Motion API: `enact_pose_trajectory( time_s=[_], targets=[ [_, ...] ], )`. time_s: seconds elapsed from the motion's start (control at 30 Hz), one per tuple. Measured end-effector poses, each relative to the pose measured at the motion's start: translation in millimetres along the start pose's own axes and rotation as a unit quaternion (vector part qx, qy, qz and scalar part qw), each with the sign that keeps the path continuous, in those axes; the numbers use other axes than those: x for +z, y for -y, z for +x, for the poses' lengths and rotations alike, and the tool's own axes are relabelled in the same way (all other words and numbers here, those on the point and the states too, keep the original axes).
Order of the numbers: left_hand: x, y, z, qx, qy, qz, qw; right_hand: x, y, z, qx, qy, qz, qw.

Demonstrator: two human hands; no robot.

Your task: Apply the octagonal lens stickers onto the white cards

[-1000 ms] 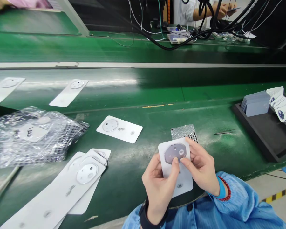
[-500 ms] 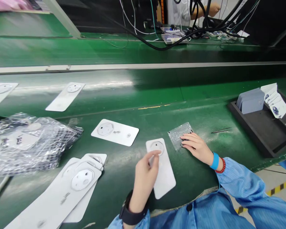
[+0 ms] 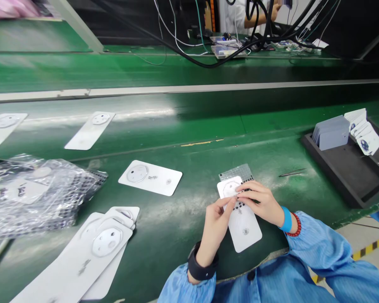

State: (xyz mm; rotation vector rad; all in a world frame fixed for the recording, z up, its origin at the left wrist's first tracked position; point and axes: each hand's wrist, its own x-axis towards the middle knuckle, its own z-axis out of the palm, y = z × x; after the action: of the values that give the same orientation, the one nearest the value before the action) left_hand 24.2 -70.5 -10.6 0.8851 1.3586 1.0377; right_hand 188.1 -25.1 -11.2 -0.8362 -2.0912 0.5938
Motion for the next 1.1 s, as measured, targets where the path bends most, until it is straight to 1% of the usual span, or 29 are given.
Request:
enact_pose_trajectory(
  time_s=[0.07,0.17,0.23,0.37,0.43,0.5,0.6,0.67,0.7,0.8,0.87,0.9,0.97,1.0,1.1],
  targets=[
    [1.5,0,-1,-0.004,-0.001,-0.013,1.000,0,0,0,-0.025,0.011,-0.027,0.999],
    [2.3,1,-1,-0.009,-0.008,-0.029,0.999,1,0,-4,-0.065,0.023,-0.098,0.993],
    [2.3,3,0,-0.013,-0.012,-0.037,0.999,1,1,-8,-0.088,0.017,-0.134,0.987],
    [4.8,6,1,-0.019,-0.017,-0.046,0.999,6,1,-15,-0.141,-0.006,-0.164,0.976],
    [6.8,6,1,-0.021,-0.016,-0.045,0.999,9,1,-16,-0.148,-0.013,-0.168,0.975],
    [6.5,6,3,-0.023,-0.014,-0.038,0.999,11,0,-16,-0.123,-0.015,-0.151,0.981],
    [-4.5,5,3,-0.023,-0.028,-0.016,0.999,12,-7,-15,-0.014,-0.008,-0.079,0.997],
    [-18.8,3,1,-0.017,-0.061,0.005,0.998,11,-15,-15,0.051,-0.006,-0.047,0.998],
    [-26.5,1,-2,-0.012,-0.082,0.016,0.996,10,-19,-15,0.069,-0.006,-0.043,0.997],
    [-43.1,-8,-17,0.011,-0.152,0.018,0.988,4,-24,-13,0.088,-0.011,-0.041,0.995],
    [-44.0,-17,-28,0.022,-0.183,0.006,0.983,-2,-15,-8,0.097,-0.024,-0.037,0.994],
    [-41.4,-22,-33,0.023,-0.186,0.005,0.982,-5,-7,-4,0.098,-0.032,-0.032,0.994],
    [-32.7,-32,-41,0.023,-0.164,0.021,0.986,-12,17,7,0.087,-0.048,-0.018,0.995],
    [-27.5,-36,-44,0.028,-0.146,0.032,0.988,-14,30,12,0.071,-0.052,-0.009,0.996],
    [-14.0,-44,-50,0.059,-0.102,0.052,0.992,-13,60,25,-0.016,-0.048,0.003,0.999]
  ],
)
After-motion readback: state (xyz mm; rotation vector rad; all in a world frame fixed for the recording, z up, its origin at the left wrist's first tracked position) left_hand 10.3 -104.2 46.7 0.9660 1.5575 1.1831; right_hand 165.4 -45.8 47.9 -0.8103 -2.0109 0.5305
